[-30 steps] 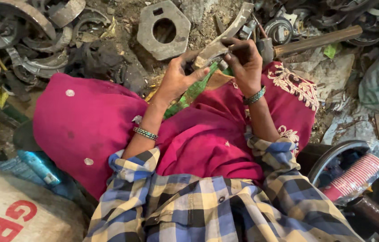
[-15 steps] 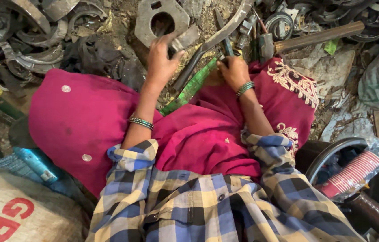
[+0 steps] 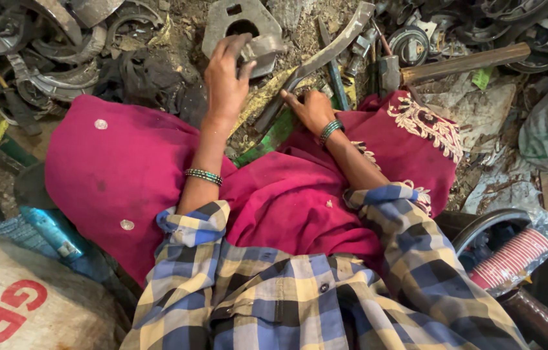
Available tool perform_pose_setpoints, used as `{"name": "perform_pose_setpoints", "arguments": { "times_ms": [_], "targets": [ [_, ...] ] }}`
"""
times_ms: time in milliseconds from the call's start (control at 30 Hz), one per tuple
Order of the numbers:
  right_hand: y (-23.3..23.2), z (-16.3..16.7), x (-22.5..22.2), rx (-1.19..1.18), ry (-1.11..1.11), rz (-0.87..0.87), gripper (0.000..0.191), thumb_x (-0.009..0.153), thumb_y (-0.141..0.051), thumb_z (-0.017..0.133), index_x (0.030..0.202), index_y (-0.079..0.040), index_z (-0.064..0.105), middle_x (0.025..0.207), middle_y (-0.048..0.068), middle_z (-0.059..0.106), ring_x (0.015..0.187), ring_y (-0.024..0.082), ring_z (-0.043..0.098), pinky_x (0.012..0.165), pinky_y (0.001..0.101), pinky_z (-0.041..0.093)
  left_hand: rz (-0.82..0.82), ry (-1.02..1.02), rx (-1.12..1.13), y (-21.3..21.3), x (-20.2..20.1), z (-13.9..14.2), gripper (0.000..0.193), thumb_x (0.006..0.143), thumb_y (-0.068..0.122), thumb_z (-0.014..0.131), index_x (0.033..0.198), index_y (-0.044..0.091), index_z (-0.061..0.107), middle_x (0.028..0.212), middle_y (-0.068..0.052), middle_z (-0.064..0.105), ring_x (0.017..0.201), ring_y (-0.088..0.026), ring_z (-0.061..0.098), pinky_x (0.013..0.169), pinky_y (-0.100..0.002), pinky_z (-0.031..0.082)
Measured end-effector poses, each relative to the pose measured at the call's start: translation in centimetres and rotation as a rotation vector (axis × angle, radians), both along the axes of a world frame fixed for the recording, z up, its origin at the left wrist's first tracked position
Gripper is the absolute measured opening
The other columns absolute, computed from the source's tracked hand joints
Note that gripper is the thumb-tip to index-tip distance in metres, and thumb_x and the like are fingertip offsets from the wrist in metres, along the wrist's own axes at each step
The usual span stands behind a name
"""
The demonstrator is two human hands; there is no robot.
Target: The person sits on the ground and uses a hammer and chisel to shape a metal part placed on a metal block. They repeatedly strike the chisel to adjust the metal piece's shape.
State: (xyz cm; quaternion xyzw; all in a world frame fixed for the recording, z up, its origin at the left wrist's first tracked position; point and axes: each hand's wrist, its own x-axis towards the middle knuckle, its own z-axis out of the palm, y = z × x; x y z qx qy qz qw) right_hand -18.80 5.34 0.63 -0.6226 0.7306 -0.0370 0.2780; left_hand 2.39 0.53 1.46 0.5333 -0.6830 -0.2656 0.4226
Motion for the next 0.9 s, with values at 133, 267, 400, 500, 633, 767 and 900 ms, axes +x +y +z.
{"name": "perform_pose_setpoints", "arguments": {
  "times_ms": [133,267,400,500,633,767,900],
  "targets": [
    [-0.9,0.8,0.2,0.074,0.013,-0.101,0.086,0.085,-0.076,0.067,0.065,0.008,0.065,0.067,0.028,0.066,0.065,0.04,0.07,0.067,0.05,0.055,-0.023,-0.051,0.097,0.0,1.1,-0.3,0.05,0.085,0.006,0.084,0.132,0.007,0.064,0.126,-0.015,0.067,0.114,-0.037,0.068,0.096,-0.044,0.055],
    [-1.2,1.3,0.6,0.083,-0.064,-0.137,0.079,0.085,-0.072,0.067,0.071,0.005,0.069,0.07,0.026,0.069,0.068,0.037,0.072,0.069,0.0476,0.056,-0.023,-0.104,0.084,-0.1,0.9,-0.7,0.052,0.085,0.005,0.084,0.134,0.007,0.063,0.127,-0.018,0.067,0.112,-0.04,0.067,0.092,-0.045,0.055],
    [-1.1,1.1,1.3,-0.069,-0.03,-0.12,0.069,0.086,-0.064,0.071,0.078,0.004,0.072,0.075,0.027,0.07,0.07,0.04,0.071,0.069,0.0494,0.056,-0.007,-0.156,0.065,-0.3,-0.1,-0.7,0.058,0.082,0.016,0.085,0.134,0.006,0.06,0.124,-0.019,0.066,0.105,-0.036,0.069,0.09,-0.042,0.055],
    [-1.0,0.8,1.7,-0.118,-0.005,-0.088,0.068,0.085,-0.062,0.073,0.079,0.005,0.072,0.076,0.028,0.07,0.072,0.041,0.071,0.071,0.0502,0.056,-0.002,-0.164,0.071,0.2,0.0,-0.3,0.053,0.085,0.014,0.084,0.134,0.007,0.063,0.121,-0.018,0.068,0.104,-0.038,0.068,0.087,-0.045,0.055],
    [-0.9,0.7,1.8,-0.12,-0.084,-0.131,0.051,0.084,-0.05,0.075,0.084,0.001,0.076,0.076,0.024,0.072,0.071,0.037,0.073,0.072,0.0482,0.057,-0.014,-0.14,0.093,0.5,0.3,0.4,0.05,0.088,0.014,0.083,0.134,0.008,0.064,0.121,-0.016,0.069,0.104,-0.037,0.069,0.088,-0.045,0.056],
    [-0.6,0.6,1.6,0.002,-0.562,-0.359,0.037,0.089,-0.036,0.075,0.098,0.001,0.075,0.075,0.01,0.075,0.062,0.021,0.072,0.06,0.0362,0.057,-0.003,-0.144,0.081,0.2,0.4,0.5,0.05,0.085,0.016,0.084,0.131,0.008,0.065,0.123,-0.016,0.069,0.102,-0.036,0.071,0.086,-0.043,0.057],
    [0.0,1.0,1.2,0.145,-0.884,-0.576,0.026,0.092,-0.026,0.075,0.101,-0.001,0.073,0.073,0.005,0.073,0.052,0.015,0.066,0.047,0.0273,0.052,-0.012,-0.151,0.118,0.1,0.4,0.3,0.053,0.086,0.014,0.083,0.135,0.008,0.064,0.124,-0.017,0.069,0.104,-0.037,0.07,0.088,-0.044,0.056]
  ]
}}
